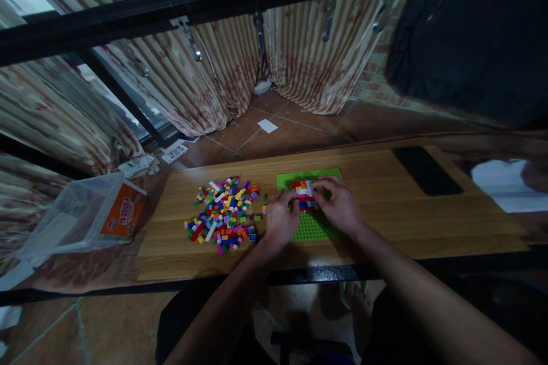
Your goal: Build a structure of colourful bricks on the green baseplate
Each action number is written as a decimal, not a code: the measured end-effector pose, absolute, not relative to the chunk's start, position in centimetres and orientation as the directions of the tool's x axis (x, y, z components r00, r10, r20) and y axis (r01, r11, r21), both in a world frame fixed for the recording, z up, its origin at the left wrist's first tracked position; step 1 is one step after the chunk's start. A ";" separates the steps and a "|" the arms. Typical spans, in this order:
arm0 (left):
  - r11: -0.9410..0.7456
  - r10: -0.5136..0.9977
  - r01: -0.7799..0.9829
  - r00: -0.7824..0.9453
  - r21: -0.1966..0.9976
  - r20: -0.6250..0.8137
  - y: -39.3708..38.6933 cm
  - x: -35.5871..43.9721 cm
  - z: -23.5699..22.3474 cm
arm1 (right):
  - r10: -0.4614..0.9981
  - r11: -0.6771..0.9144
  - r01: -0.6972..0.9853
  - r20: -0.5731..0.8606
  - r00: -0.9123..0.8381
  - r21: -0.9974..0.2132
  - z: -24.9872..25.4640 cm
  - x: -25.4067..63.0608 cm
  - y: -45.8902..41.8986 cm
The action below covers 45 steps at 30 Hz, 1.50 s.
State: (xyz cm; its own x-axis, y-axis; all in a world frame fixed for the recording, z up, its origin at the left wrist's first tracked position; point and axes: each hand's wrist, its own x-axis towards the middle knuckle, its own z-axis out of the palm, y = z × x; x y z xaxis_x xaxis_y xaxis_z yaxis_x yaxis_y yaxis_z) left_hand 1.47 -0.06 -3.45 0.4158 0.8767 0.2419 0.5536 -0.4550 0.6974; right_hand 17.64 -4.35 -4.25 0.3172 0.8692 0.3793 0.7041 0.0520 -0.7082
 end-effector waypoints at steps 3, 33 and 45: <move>-0.440 0.883 0.566 0.412 0.697 0.223 -0.4 1.5 -3.4 | 0.864 0.058 0.700 0.388 0.322 -0.711 -4.2 17.5 -4.4; -0.489 0.845 0.629 0.514 0.604 0.148 -0.6 1.0 -3.3 | 0.906 0.046 0.922 0.406 0.123 -0.383 -3.7 15.9 -6.5; -0.438 0.894 0.668 0.394 0.601 0.214 2.2 -2.5 -0.2 | 0.868 0.134 0.928 0.494 0.058 -0.346 -5.6 17.5 -6.5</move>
